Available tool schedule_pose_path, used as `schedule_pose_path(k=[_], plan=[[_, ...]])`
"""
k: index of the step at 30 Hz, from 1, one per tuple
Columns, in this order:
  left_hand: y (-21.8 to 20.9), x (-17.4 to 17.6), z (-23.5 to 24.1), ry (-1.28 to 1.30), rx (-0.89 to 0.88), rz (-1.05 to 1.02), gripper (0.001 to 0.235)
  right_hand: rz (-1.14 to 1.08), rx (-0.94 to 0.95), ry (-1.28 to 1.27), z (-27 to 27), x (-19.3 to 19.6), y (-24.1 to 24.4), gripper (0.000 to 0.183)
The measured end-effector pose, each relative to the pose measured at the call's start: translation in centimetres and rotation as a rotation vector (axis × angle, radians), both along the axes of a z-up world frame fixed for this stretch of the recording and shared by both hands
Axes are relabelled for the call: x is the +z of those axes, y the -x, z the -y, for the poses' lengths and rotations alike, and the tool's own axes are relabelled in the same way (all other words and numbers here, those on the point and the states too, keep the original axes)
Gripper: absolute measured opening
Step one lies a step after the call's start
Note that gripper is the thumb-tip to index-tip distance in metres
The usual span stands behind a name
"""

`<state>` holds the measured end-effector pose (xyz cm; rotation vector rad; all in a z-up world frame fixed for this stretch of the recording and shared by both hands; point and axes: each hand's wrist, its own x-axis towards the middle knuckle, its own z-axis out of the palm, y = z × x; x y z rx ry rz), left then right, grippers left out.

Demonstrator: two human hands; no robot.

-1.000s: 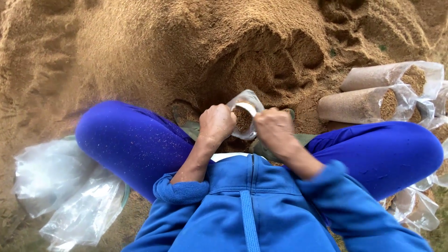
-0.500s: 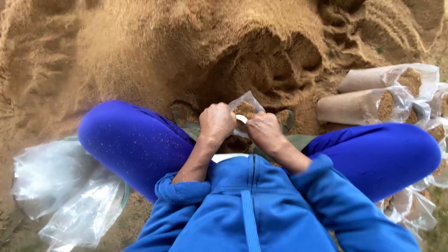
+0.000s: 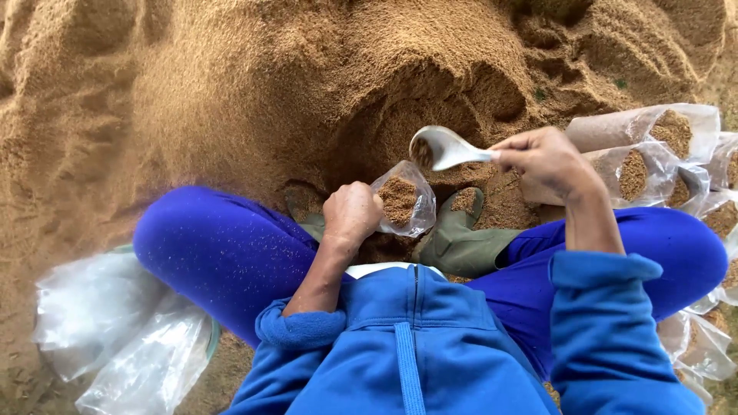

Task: Scooping grain from a large pile into small plastic bags using a plastic spoon.

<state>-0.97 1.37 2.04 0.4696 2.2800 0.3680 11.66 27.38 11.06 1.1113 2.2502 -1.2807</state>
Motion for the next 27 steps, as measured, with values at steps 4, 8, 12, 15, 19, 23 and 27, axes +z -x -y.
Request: schedule_pose_path(k=[4, 8, 12, 15, 19, 23, 27], plan=[[0.0, 0.4, -0.1, -0.021, -0.005, 0.005, 0.043, -0.092, -0.103, -0.036, -3.2, -5.9, 0.0, 0.014], [0.0, 0.3, -0.2, -0.022, -0.025, 0.005, 0.041, -0.005, -0.169, -0.187, -6.4, -17.4, -0.3, 0.009], [0.4, 0.6, -0.2, 0.001, -0.015, 0.035, 0.042, 0.187, -0.238, -0.289, -7.3, -24.9, -0.7, 0.011], [0.7, 0.8, -0.2, 0.009, -0.005, 0.054, 0.042, 0.245, -0.315, -0.347, -6.2, -27.4, -0.1, 0.016], [1.0, 1.1, -0.4, 0.000, 0.020, 0.087, 0.044, 0.146, -0.381, -0.228, -3.7, -31.8, 1.1, 0.019], [1.6, 0.3, -0.5, 0.001, 0.043, 0.092, 0.045, -0.015, -0.392, -0.056, -0.6, -31.3, 3.4, 0.023], [1.4, -0.3, -0.5, -0.054, 0.065, 0.071, 0.041, -0.108, -0.454, 0.054, -1.1, -33.9, 2.5, 0.024]])
